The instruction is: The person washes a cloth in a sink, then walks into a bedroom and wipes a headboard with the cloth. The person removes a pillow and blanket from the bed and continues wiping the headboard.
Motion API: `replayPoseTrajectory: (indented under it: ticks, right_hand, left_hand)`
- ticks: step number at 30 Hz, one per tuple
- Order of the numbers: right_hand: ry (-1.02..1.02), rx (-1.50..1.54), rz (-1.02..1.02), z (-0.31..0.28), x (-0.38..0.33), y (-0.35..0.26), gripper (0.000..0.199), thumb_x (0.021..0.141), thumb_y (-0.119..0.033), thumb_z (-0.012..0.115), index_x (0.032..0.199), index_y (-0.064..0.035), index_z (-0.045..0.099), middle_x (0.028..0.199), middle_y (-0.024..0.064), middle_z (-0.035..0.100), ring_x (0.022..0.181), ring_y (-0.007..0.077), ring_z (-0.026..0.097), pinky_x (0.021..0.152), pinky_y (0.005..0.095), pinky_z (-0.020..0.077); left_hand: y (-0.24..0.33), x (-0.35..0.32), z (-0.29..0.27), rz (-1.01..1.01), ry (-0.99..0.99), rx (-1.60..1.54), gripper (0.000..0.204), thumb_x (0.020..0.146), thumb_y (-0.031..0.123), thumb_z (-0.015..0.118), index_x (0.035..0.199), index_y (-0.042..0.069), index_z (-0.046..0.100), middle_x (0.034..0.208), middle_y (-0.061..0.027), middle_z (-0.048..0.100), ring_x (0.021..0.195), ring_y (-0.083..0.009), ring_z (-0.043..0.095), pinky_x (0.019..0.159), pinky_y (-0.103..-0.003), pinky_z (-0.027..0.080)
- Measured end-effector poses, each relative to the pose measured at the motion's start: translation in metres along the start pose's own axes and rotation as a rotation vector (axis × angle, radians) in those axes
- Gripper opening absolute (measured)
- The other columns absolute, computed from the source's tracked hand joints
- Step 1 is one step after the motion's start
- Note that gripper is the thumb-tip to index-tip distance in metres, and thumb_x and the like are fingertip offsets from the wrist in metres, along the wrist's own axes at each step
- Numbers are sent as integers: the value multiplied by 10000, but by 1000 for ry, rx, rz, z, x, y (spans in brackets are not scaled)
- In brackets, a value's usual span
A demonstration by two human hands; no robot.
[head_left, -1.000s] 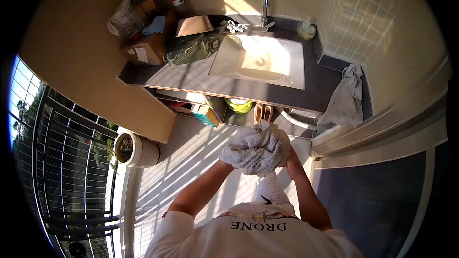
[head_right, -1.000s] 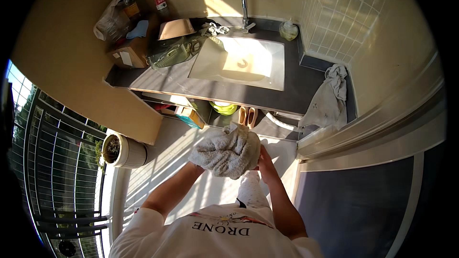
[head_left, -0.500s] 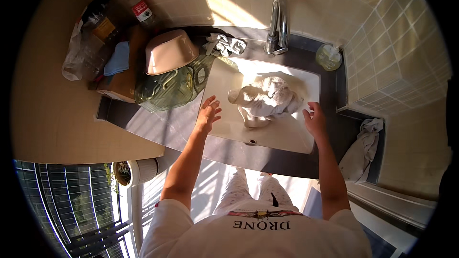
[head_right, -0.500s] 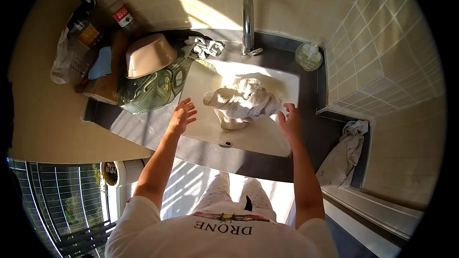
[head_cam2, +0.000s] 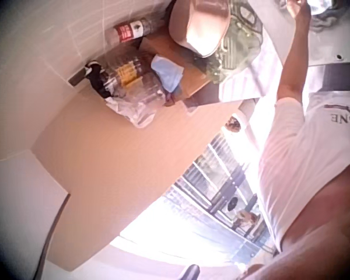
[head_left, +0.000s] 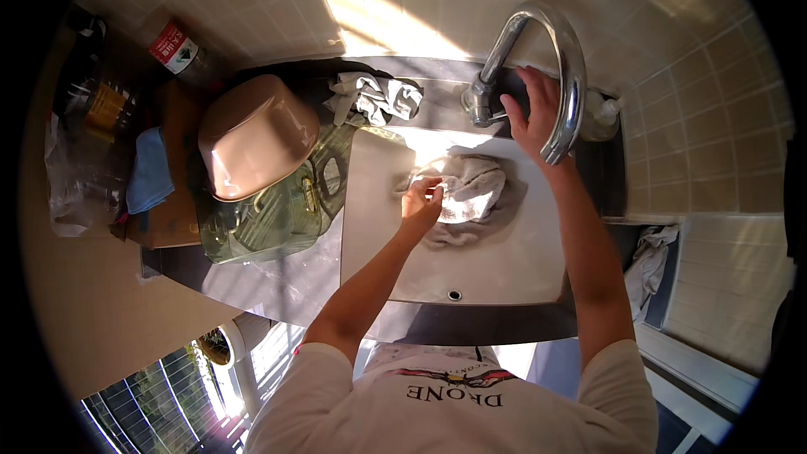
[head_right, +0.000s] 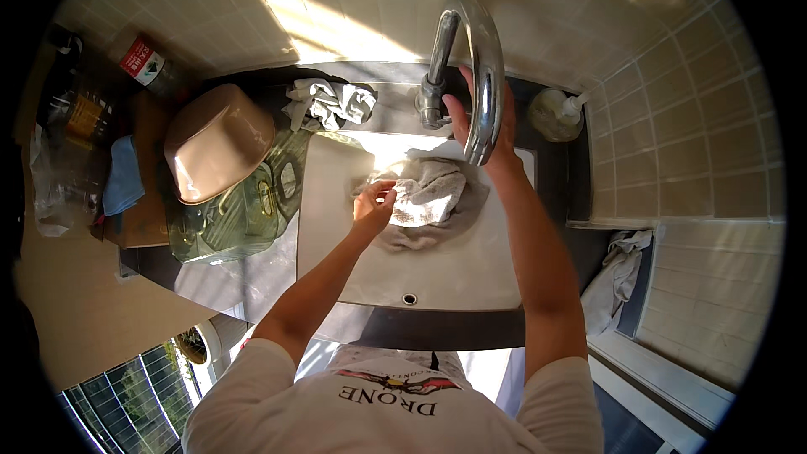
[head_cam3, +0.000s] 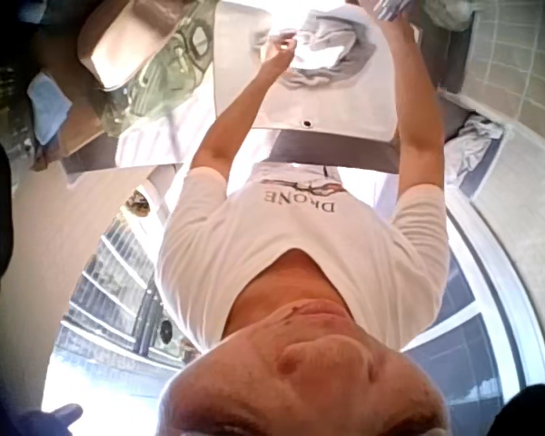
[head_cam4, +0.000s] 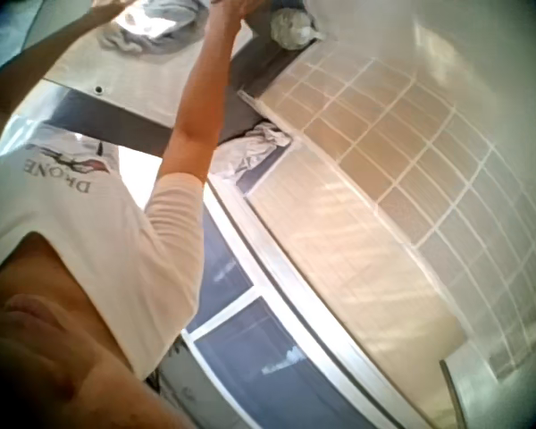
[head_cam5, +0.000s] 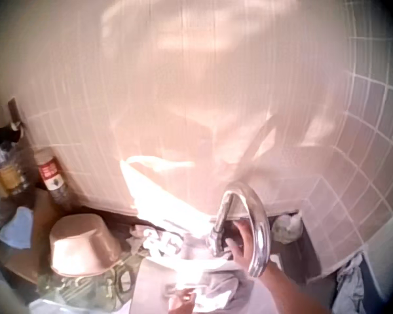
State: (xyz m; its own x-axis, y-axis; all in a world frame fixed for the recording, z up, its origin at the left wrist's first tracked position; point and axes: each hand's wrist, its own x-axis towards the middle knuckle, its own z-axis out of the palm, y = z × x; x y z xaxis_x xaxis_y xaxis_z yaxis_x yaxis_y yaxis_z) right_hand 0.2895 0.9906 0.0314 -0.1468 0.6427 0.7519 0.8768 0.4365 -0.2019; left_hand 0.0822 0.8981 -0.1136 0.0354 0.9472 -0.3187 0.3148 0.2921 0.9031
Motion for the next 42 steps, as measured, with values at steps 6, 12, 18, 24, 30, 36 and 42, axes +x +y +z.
replayPoseTrajectory:
  ticks: [6,12,18,24,30,36,42]
  right_hand:
    - [-111,7,439,51,-158,-3,511,790,-254,666,1231,-54,503,1232,214,470,1165,365,432,948,462,370]
    - [-814,-86,364,72,-236,-27,640,829,-411,560,1392,-208,332,1467,172,196,1337,404,178,980,677,153]
    - [-858,-127,393,84,-248,-8,624,847,-392,515,1378,-124,329,1437,184,246,1319,397,210,1054,607,99]
    - [-554,484,856,32,-117,24,451,815,-266,638,1192,-49,517,1227,176,517,1073,359,524,926,390,408]
    - [-753,-165,-121,15,13,-10,302,855,-307,589,920,-13,583,1018,183,586,893,312,588,851,450,411]
    - [-792,-237,-160,29,-22,1,366,883,-393,514,743,-57,561,579,111,585,556,299,593,660,433,449]
    - [-661,-270,-146,37,-39,-2,368,882,-387,515,676,-87,567,578,97,586,507,274,582,529,392,445]
  left_hand:
    - [-40,15,16,280,246,589,480,832,236,576,1285,122,468,1329,-142,426,1266,-323,341,1040,-490,251]
    - [-75,13,43,281,-142,879,654,858,452,442,1434,223,233,1499,-159,104,1385,-369,-17,1066,-588,-31]
    - [-62,42,55,269,-261,1034,619,861,380,432,1426,206,247,1498,-168,99,1383,-378,-39,1064,-588,-71]
    - [-64,25,65,245,-212,1021,624,900,390,352,1445,143,175,1504,-174,58,1382,-381,-51,1062,-584,-75]
    - [-64,-16,69,156,-343,1029,696,878,467,423,1443,138,181,1507,-112,108,1395,-315,0,1074,-573,14]
    - [-40,-14,56,147,-163,744,642,790,345,618,1336,97,391,1361,-162,368,1285,-346,294,1052,-525,201]
    - [-46,9,67,179,6,719,626,790,303,632,1303,25,409,1262,-148,452,1177,-315,382,1020,-477,233]
